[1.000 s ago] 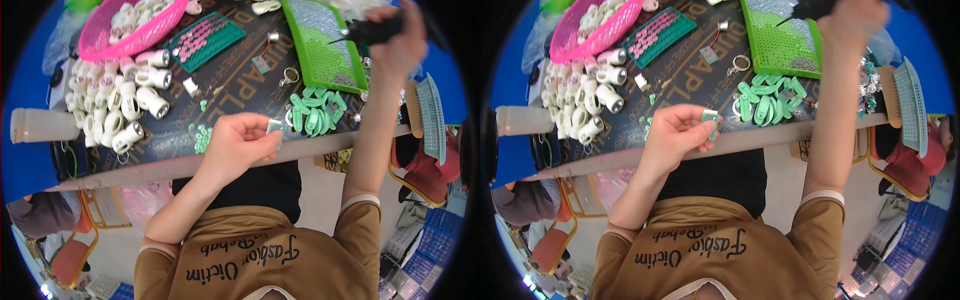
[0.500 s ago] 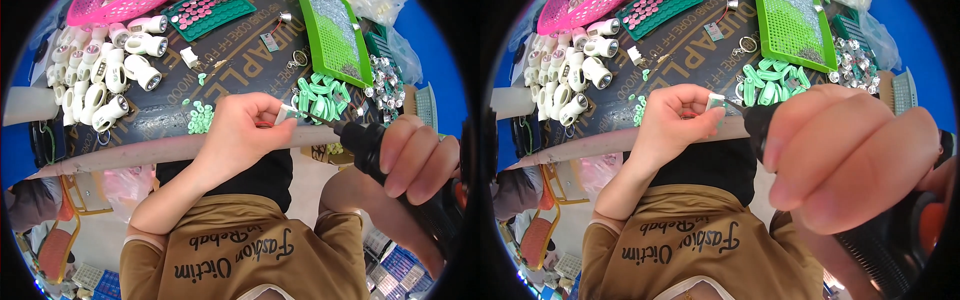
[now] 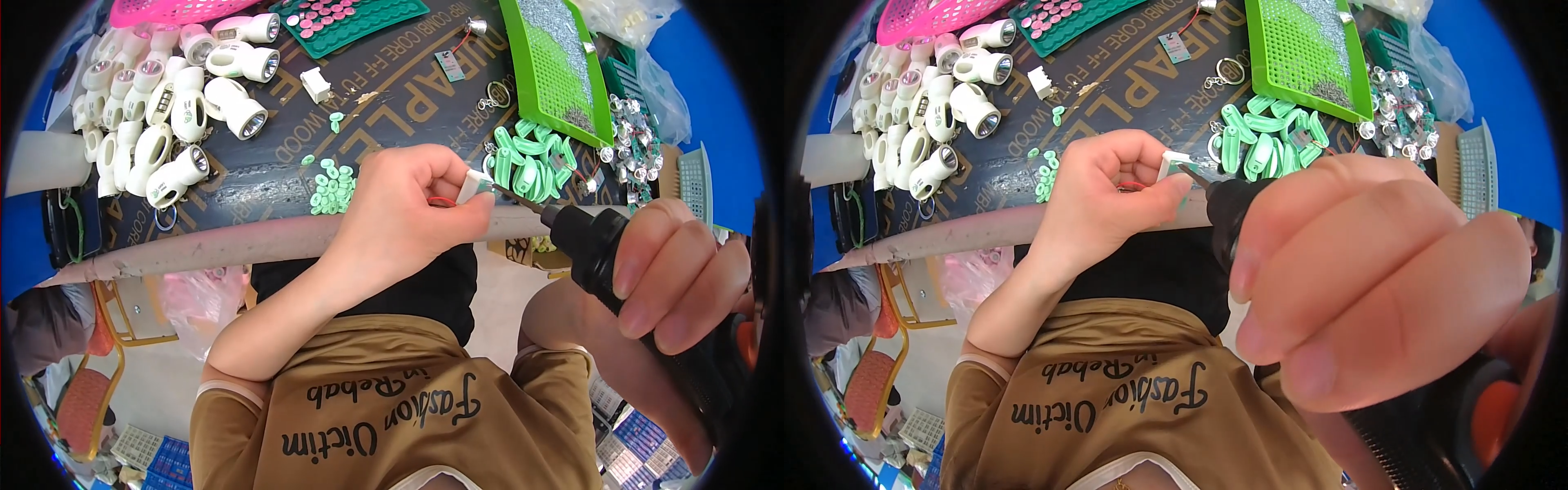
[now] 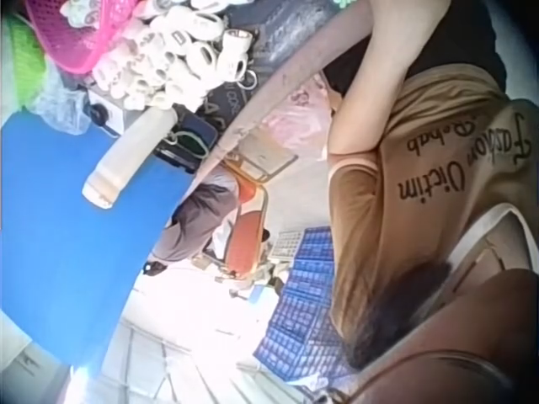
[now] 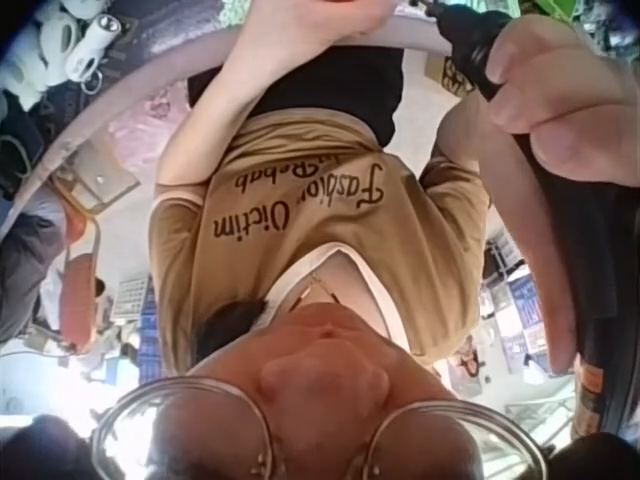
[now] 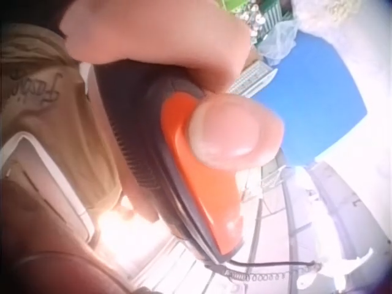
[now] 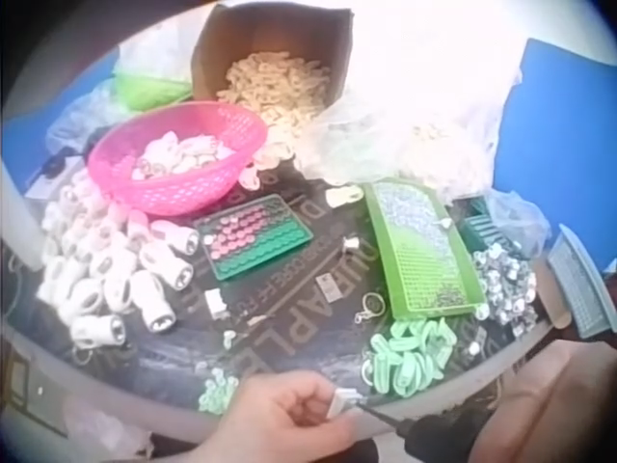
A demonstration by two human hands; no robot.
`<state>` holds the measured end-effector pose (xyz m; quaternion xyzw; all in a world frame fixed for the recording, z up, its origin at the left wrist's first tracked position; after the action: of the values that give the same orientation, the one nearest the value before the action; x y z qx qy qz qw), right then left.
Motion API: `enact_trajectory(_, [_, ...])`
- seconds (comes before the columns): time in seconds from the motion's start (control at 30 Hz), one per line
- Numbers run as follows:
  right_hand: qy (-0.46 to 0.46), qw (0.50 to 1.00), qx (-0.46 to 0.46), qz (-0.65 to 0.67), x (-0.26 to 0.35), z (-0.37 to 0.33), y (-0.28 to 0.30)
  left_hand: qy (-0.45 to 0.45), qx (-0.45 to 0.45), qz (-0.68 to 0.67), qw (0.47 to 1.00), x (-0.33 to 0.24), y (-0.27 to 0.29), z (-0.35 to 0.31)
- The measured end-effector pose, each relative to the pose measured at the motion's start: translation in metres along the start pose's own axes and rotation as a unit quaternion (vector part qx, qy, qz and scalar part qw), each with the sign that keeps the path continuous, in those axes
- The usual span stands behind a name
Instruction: Assembling electronic LED keychains by inserting circuit boards into casings and attaching rings.
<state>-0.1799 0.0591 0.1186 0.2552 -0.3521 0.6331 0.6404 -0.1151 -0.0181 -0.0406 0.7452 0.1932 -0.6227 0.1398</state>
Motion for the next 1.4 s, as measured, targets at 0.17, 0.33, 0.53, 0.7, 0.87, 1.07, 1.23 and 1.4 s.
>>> enact_trajectory(0.17, [0.013, 1.0, -0.002, -0.002, -0.007, 0.003, -0.005, 0.005, -0.003, -0.004, 1.0, 0.0, 0.001, -0.001])
enact_trajectory(0.33, [0.027, 1.0, -0.004, -0.005, -0.013, 0.005, -0.009, 0.002, -0.004, 0.0, 1.0, 0.0, 0.001, 0.0])
enact_trajectory(0.53, [0.043, 0.999, -0.004, -0.005, -0.013, 0.003, -0.006, 0.007, -0.006, 0.008, 1.0, 0.003, 0.002, -0.001])
enact_trajectory(0.7, [0.055, 0.998, -0.007, -0.008, -0.016, 0.003, -0.008, 0.001, -0.007, 0.009, 1.0, 0.002, 0.002, -0.001])
enact_trajectory(0.87, [0.067, 0.998, -0.01, -0.006, -0.017, 0.0, -0.006, -0.005, -0.015, 0.029, 0.999, 0.004, 0.003, -0.004])
enact_trajectory(1.07, [0.082, 0.996, -0.014, -0.008, -0.019, 0.0, 0.0, 0.0, -0.017, 0.025, 1.0, 0.006, 0.003, -0.002])
enact_trajectory(1.23, [0.105, 0.994, -0.016, -0.016, -0.014, 0.003, 0.011, -0.009, -0.01, 0.007, 1.0, 0.004, 0.002, 0.0])
enact_trajectory(1.4, [0.121, 0.991, -0.051, 0.018, 0.006, 0.008, 0.035, 0.013, -0.004, -0.098, 0.995, -0.002, 0.0, 0.001])
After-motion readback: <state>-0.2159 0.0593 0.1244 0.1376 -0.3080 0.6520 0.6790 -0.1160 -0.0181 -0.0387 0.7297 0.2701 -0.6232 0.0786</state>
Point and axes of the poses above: each hand's wrist, its own z-axis towards the middle knuckle, its own y-axis out of the back of the hand, x = y × z, the point moved 7 cm from there along z, towards the middle knuckle, and after that the axes turned 9 degrees about z, right-handed, at the moved point
